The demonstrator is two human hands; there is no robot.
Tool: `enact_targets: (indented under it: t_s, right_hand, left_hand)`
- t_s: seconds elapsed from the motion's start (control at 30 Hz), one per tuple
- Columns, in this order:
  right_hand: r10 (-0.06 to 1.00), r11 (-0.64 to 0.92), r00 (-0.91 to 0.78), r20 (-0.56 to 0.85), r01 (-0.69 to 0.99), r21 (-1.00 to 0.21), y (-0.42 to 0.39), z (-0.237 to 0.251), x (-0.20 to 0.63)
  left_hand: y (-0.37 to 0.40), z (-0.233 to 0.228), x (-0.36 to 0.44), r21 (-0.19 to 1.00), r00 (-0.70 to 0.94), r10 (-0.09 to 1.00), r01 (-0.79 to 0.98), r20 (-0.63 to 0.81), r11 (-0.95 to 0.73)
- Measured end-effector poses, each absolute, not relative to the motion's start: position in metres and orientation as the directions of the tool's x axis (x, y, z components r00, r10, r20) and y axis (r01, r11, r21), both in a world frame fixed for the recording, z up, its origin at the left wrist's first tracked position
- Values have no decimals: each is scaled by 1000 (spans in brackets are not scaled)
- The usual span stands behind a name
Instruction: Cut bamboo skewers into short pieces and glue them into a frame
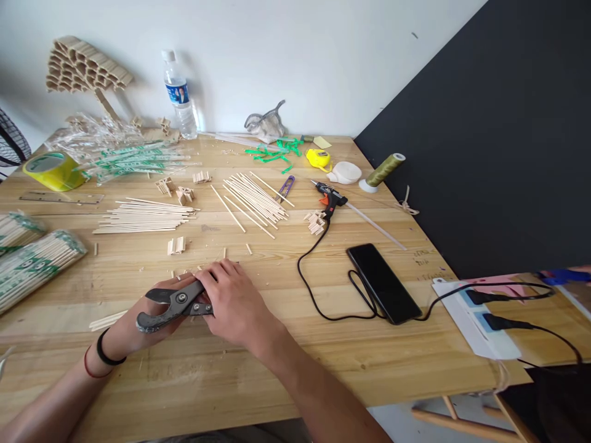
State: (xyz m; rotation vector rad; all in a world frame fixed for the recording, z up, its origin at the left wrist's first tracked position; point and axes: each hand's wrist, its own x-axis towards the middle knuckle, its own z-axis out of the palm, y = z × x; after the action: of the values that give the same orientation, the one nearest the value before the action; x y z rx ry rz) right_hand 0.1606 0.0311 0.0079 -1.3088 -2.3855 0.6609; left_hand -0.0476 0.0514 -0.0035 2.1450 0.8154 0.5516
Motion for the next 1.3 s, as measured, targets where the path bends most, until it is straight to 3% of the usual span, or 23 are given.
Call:
enact_targets:
  t_s: [1.3]
  right_hand:
    - [849, 477, -523, 79, 692, -543, 31, 7, 160]
  left_hand:
    - [51, -7, -49, 757, 693, 717, 427, 77, -494]
